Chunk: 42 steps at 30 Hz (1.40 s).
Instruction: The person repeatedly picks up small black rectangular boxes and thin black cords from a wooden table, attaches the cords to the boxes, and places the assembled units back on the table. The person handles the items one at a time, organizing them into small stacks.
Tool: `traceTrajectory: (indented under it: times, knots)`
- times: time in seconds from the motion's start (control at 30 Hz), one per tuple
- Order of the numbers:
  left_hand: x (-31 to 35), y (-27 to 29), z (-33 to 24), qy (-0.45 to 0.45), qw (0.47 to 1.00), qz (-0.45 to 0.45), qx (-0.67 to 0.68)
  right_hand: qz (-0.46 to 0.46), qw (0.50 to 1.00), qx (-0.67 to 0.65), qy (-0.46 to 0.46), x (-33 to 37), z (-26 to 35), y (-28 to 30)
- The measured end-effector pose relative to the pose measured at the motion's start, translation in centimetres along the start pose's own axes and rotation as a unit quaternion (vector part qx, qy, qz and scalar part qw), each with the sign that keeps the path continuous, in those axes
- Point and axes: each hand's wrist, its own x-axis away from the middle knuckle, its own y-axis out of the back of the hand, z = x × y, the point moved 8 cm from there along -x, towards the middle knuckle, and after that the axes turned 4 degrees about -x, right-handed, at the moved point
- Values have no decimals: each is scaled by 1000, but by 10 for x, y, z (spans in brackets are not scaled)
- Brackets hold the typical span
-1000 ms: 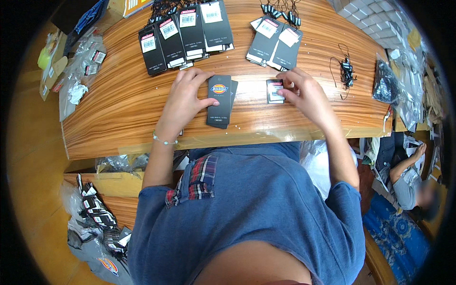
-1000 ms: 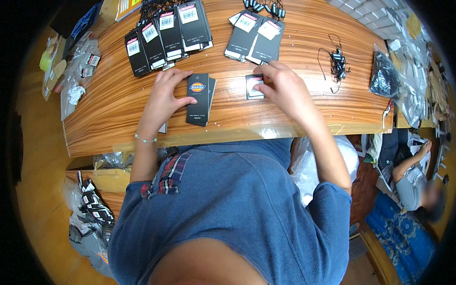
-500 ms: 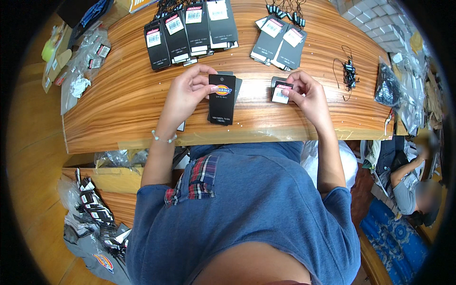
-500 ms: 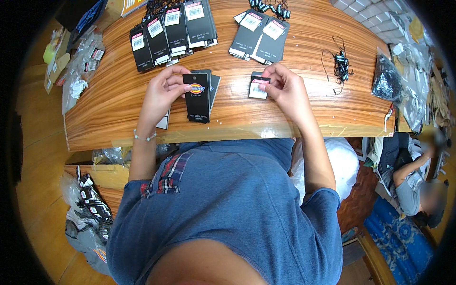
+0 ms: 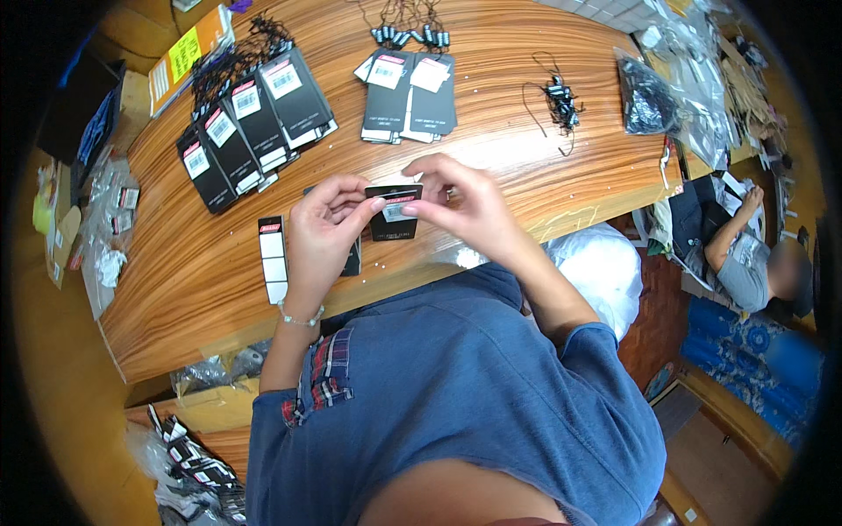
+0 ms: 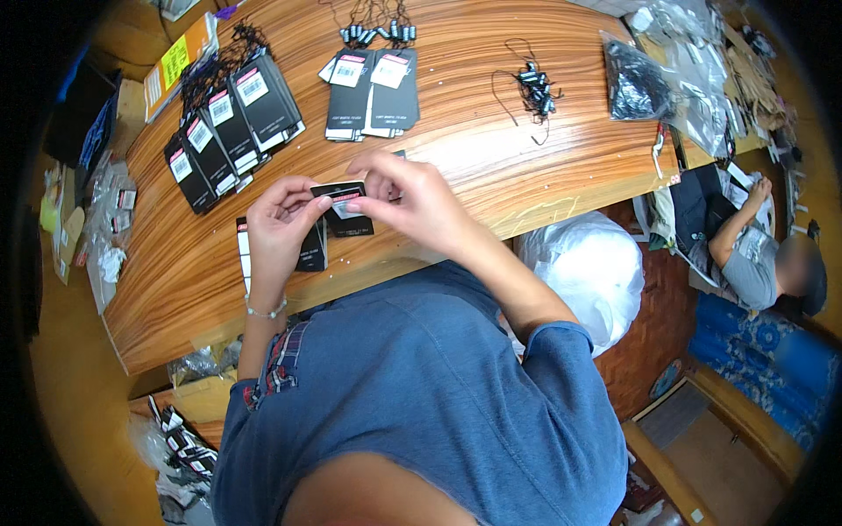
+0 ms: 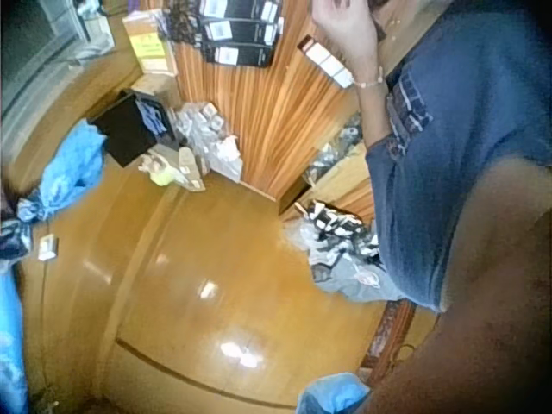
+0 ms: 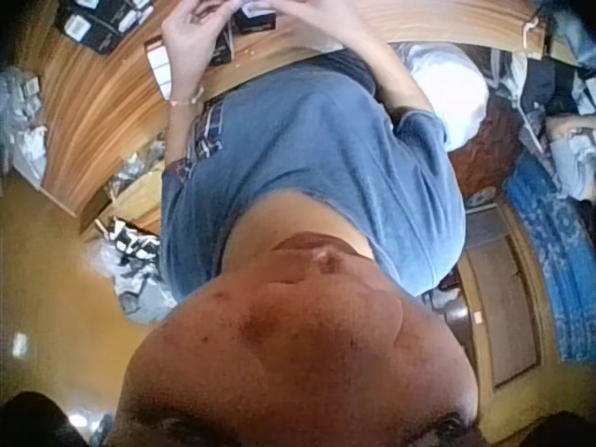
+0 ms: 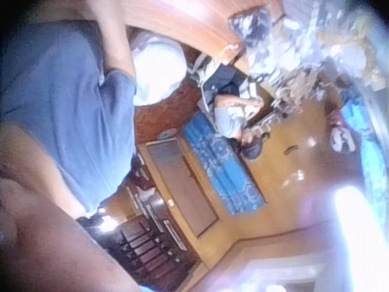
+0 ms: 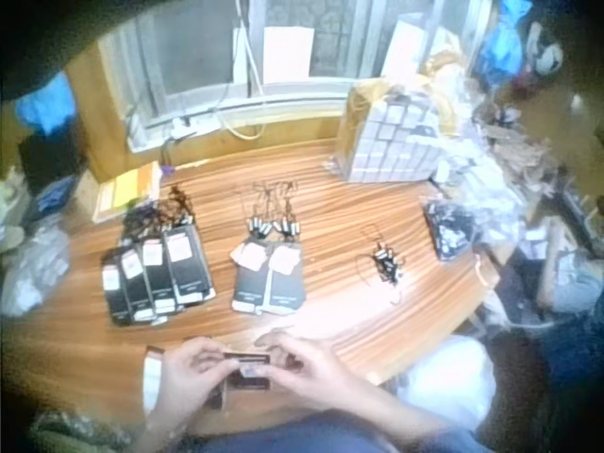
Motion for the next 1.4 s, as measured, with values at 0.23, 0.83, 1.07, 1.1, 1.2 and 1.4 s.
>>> traceTrajectory:
  times: [0.23,0.83,1.07,1.1,1.2,1.4]
  knots:
    - [-4,12,13,25,999,-17,38,-265,928,263,-11,-16,-54,206]
    - [-9,-16,-13,3,992,103,78,-136,983,125,-27,-59,-18,217]
    - [-24,-48,-58,-162,978,124,-36,29,976,213,18,-48,59,102]
    - [-25,-55,-62,-164,975,136,-64,61,972,228,18,-45,62,84]
    - [-21,-68,-55,-104,972,182,-101,133,976,162,58,-34,68,45]
    - [-1,-63,-19,-56,969,234,-54,159,881,-428,-122,-5,26,45]
